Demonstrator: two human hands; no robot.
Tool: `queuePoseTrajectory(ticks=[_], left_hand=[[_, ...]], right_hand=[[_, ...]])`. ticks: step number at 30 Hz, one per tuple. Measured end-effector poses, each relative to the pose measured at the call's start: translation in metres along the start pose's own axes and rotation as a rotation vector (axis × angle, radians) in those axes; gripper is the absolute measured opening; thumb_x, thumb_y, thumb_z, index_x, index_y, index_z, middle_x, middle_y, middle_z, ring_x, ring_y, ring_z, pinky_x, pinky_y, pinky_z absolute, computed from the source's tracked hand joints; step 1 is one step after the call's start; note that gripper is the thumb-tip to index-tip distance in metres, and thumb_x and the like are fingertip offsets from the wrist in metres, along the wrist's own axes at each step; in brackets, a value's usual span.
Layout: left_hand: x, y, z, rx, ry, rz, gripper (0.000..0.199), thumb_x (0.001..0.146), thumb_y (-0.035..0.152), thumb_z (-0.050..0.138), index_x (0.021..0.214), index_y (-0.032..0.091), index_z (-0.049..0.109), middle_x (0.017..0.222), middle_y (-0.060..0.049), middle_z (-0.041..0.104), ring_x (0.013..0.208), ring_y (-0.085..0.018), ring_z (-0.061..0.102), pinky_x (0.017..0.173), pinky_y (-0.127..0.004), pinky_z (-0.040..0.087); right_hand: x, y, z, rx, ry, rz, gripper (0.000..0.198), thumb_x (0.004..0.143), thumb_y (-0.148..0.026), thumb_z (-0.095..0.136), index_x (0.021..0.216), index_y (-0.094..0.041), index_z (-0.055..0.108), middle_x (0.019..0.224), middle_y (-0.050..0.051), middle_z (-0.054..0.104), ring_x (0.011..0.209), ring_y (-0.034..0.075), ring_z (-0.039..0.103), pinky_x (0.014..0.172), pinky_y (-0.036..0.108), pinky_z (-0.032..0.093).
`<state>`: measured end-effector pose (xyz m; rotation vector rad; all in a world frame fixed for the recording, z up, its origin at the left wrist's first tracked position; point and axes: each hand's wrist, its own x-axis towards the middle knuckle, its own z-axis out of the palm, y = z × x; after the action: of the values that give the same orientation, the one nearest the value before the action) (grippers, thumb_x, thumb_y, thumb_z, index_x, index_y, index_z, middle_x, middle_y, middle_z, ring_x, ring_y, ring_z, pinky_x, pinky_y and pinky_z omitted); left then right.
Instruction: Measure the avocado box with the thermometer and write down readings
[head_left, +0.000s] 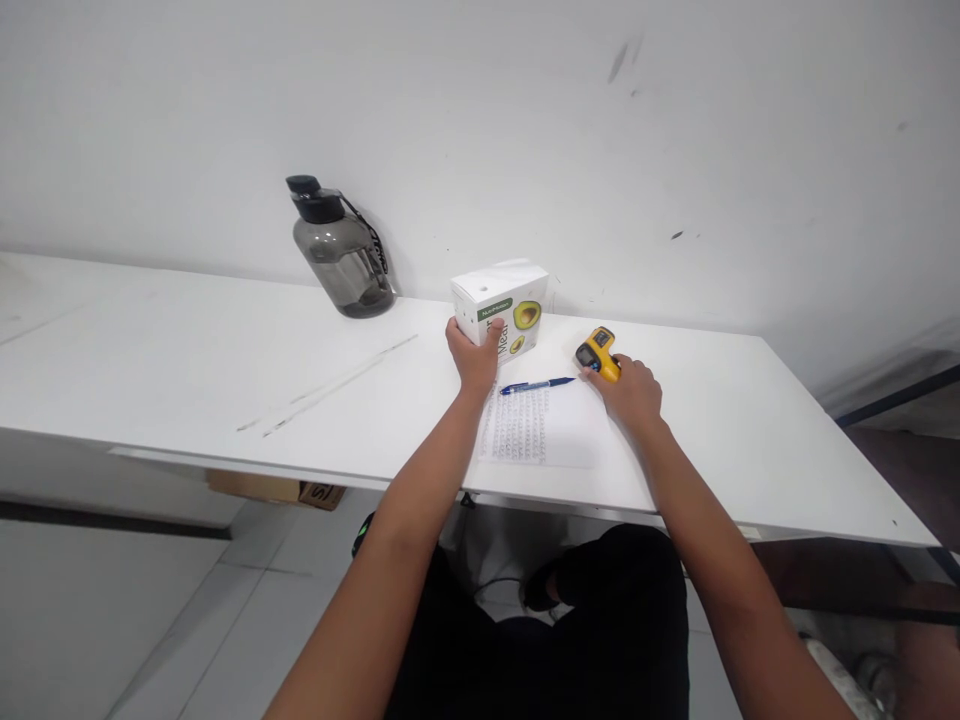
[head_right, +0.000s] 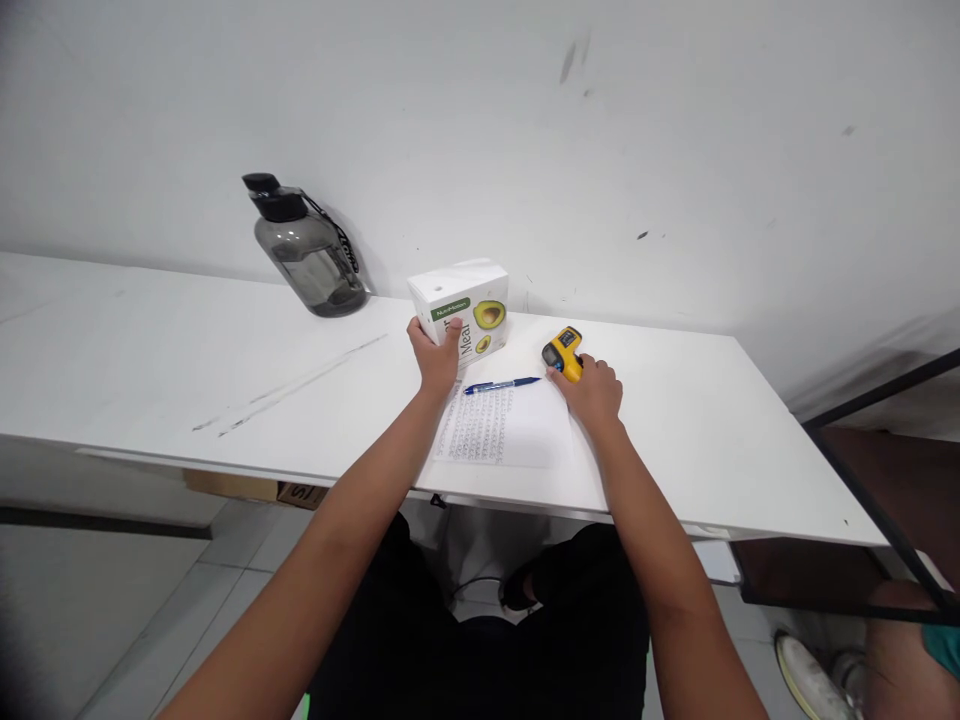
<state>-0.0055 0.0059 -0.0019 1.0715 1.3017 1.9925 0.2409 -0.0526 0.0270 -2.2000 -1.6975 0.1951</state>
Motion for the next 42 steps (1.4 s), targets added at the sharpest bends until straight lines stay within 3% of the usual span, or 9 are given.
queuePoseTrajectory(ticks=[4, 7, 13, 17, 21, 33, 42], left_hand=[[-0.002, 0.007, 0.003, -0.043, 0.041, -0.082, 0.073, 0.073, 0.061, 0.082, 0.123, 0.024, 0.045, 0.127, -0.012, 0.058, 0.121, -0.026, 0.060, 0.102, -0.043, 0.051], [-0.004, 0.012, 0.004, -0.105, 0.047, -0.112, 0.068, 0.078, 0.064, 0.077, 0.124, 0.026, 0.044, 0.128, -0.011, 0.059, 0.120, -0.024, 0.062, 0.102, -0.042, 0.053], [-0.007, 0.016, 0.005, -0.146, 0.017, -0.119, 0.067, 0.077, 0.069, 0.075, 0.122, 0.026, 0.048, 0.124, -0.010, 0.063, 0.118, -0.025, 0.065, 0.102, -0.043, 0.054], [-0.010, 0.018, 0.004, -0.141, -0.068, -0.092, 0.070, 0.074, 0.069, 0.078, 0.121, 0.026, 0.050, 0.123, -0.010, 0.064, 0.116, -0.026, 0.065, 0.097, -0.042, 0.056], [-0.014, 0.021, 0.004, -0.153, -0.121, -0.060, 0.073, 0.070, 0.068, 0.081, 0.121, 0.025, 0.051, 0.120, -0.010, 0.065, 0.112, -0.027, 0.067, 0.093, -0.042, 0.057], [-0.015, 0.016, 0.002, -0.135, -0.180, 0.027, 0.069, 0.070, 0.070, 0.079, 0.117, 0.025, 0.055, 0.113, -0.008, 0.068, 0.104, -0.026, 0.069, 0.090, -0.042, 0.057], [-0.013, 0.011, 0.002, -0.152, -0.199, 0.056, 0.065, 0.073, 0.066, 0.080, 0.118, 0.025, 0.056, 0.114, -0.008, 0.068, 0.103, -0.024, 0.070, 0.085, -0.039, 0.060]], right_hand=[[-0.005, 0.001, -0.010, 0.331, 0.116, 0.037, 0.064, 0.092, -0.069, 0.044, 0.131, -0.020, 0.058, 0.121, 0.014, 0.067, 0.108, 0.030, 0.060, 0.087, 0.038, 0.046], [-0.010, -0.001, -0.008, 0.501, 0.156, 0.013, 0.073, 0.089, -0.077, 0.040, 0.132, -0.019, 0.056, 0.116, 0.012, 0.068, 0.099, 0.026, 0.061, 0.084, 0.037, 0.049], [-0.021, -0.011, 0.011, 0.733, 0.001, -0.186, 0.084, 0.078, -0.089, 0.046, 0.124, -0.020, 0.059, 0.099, 0.006, 0.068, 0.080, 0.020, 0.060, 0.069, 0.034, 0.053], [-0.030, -0.019, 0.013, 0.701, -0.072, -0.326, 0.091, 0.074, -0.096, 0.039, 0.121, -0.021, 0.061, 0.096, 0.006, 0.068, 0.081, 0.022, 0.062, 0.071, 0.035, 0.054], [-0.034, -0.021, 0.007, 0.637, -0.045, -0.444, 0.101, 0.070, -0.102, 0.031, 0.121, -0.020, 0.062, 0.103, 0.010, 0.070, 0.091, 0.027, 0.064, 0.082, 0.040, 0.054], [-0.032, -0.017, 0.009, 0.612, -0.067, -0.504, 0.106, 0.067, -0.105, 0.028, 0.120, -0.020, 0.062, 0.106, 0.011, 0.071, 0.094, 0.028, 0.065, 0.082, 0.039, 0.054], [-0.027, -0.012, 0.019, 0.719, 0.023, -0.586, 0.092, 0.072, -0.098, 0.043, 0.115, -0.021, 0.065, 0.096, 0.010, 0.071, 0.083, 0.026, 0.065, 0.071, 0.038, 0.054]])
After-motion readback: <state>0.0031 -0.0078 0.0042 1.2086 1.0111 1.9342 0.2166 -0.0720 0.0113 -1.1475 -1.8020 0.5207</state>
